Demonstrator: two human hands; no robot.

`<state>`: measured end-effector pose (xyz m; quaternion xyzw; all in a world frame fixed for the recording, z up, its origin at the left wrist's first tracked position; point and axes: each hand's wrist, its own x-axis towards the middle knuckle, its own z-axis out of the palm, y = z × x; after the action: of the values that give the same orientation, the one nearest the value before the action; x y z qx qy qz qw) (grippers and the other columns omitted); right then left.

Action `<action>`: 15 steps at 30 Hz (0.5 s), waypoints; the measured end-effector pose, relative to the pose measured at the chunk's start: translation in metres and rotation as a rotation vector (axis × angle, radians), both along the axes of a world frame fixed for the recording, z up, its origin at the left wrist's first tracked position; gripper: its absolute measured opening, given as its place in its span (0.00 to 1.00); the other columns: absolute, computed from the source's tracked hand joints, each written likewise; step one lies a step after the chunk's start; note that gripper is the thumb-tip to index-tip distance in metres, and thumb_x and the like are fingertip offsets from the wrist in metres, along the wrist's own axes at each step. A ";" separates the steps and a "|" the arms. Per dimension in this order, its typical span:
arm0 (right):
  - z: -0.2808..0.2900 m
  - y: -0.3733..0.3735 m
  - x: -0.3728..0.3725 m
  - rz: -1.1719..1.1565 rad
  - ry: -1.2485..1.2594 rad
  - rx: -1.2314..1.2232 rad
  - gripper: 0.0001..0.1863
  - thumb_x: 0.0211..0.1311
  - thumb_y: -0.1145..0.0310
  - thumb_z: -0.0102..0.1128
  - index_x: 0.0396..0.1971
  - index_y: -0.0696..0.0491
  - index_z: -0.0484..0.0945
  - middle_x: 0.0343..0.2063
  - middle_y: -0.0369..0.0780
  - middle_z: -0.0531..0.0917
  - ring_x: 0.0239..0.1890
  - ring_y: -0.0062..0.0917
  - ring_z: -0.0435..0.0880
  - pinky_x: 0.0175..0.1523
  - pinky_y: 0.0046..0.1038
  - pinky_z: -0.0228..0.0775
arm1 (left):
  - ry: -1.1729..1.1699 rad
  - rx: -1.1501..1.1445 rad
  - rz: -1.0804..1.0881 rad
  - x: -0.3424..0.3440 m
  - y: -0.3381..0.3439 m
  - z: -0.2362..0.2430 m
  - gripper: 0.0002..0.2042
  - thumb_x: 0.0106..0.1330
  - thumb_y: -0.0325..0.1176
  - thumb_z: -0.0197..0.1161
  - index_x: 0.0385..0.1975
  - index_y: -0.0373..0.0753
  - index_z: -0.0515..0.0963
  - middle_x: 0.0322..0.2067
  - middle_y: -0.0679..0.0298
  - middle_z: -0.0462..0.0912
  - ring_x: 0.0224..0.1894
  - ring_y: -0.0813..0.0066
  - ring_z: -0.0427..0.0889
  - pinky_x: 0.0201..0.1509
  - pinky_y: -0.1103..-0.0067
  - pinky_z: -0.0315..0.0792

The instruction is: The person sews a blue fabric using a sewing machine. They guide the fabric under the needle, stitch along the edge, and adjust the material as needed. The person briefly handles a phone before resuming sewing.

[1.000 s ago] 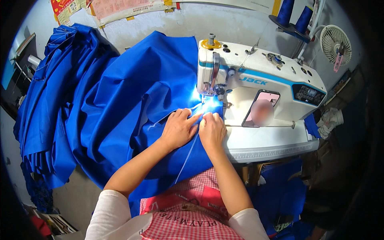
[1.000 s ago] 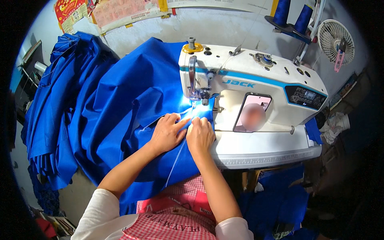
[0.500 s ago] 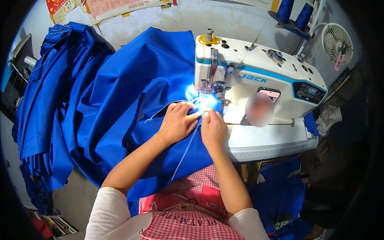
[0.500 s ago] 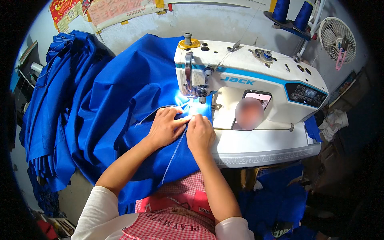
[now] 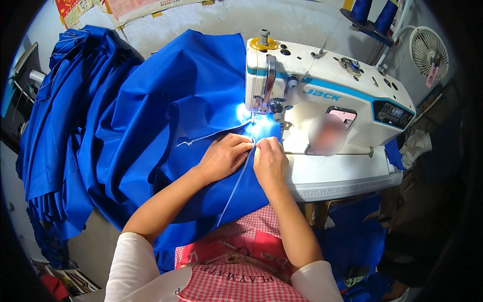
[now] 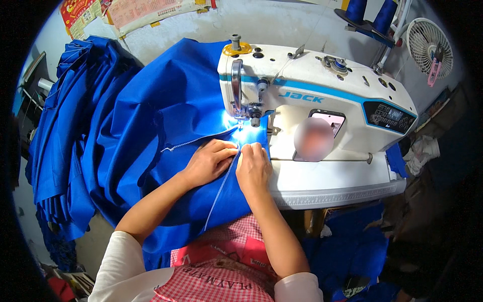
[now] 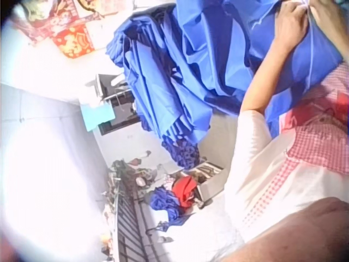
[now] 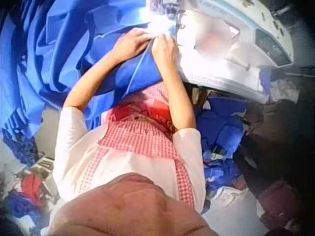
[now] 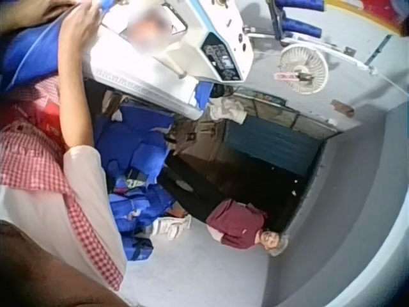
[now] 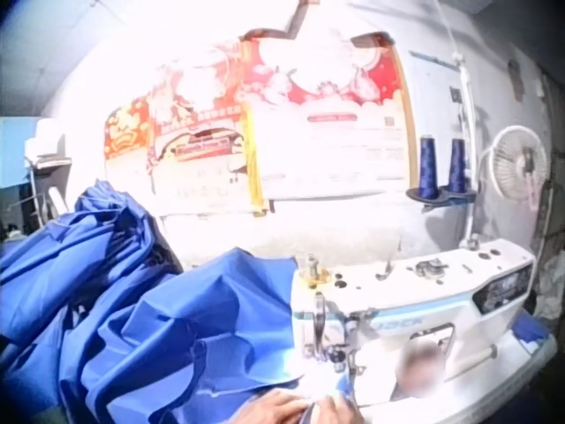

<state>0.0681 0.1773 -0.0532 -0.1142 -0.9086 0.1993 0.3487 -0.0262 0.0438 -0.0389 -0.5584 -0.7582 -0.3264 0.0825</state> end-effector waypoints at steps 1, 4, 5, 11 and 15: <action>-0.001 0.000 0.002 0.019 -0.001 0.019 0.04 0.59 0.76 0.59 0.32 0.55 0.73 0.33 0.44 0.74 0.39 0.39 0.78 0.43 0.38 0.74 | -0.040 0.022 0.007 0.000 0.000 0.000 0.14 0.58 0.26 0.64 0.45 0.38 0.79 0.44 0.57 0.80 0.48 0.59 0.79 0.52 0.70 0.74; 0.000 0.000 0.004 0.017 -0.008 0.018 0.05 0.58 0.75 0.60 0.31 0.56 0.72 0.34 0.44 0.73 0.40 0.39 0.77 0.44 0.37 0.74 | -0.175 0.000 0.145 -0.006 0.017 0.004 0.12 0.58 0.25 0.64 0.42 0.38 0.79 0.41 0.57 0.80 0.45 0.58 0.80 0.50 0.71 0.75; 0.000 -0.001 0.004 0.008 -0.012 0.006 0.05 0.58 0.76 0.60 0.31 0.56 0.72 0.34 0.44 0.73 0.40 0.40 0.77 0.45 0.37 0.73 | -0.095 0.028 0.127 -0.010 0.021 0.001 0.10 0.58 0.26 0.64 0.40 0.38 0.79 0.37 0.56 0.80 0.41 0.57 0.80 0.46 0.70 0.75; 0.000 -0.001 0.008 0.008 -0.029 0.049 0.08 0.55 0.74 0.62 0.31 0.57 0.71 0.34 0.45 0.74 0.40 0.40 0.78 0.43 0.39 0.73 | -0.111 0.023 0.088 -0.013 0.017 -0.004 0.05 0.61 0.28 0.62 0.34 0.38 0.76 0.32 0.56 0.76 0.37 0.56 0.78 0.40 0.68 0.73; 0.004 0.005 0.007 0.053 -0.129 0.051 0.08 0.58 0.73 0.59 0.31 0.59 0.70 0.35 0.46 0.72 0.41 0.41 0.76 0.48 0.37 0.72 | -0.009 0.022 0.031 -0.017 0.021 -0.003 0.04 0.62 0.28 0.61 0.34 0.38 0.74 0.31 0.56 0.77 0.35 0.55 0.79 0.39 0.68 0.74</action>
<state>0.0752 0.1820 -0.0496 -0.0936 -0.9367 0.1773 0.2869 -0.0430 0.0643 -0.0416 -0.5441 -0.7635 -0.3360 0.0902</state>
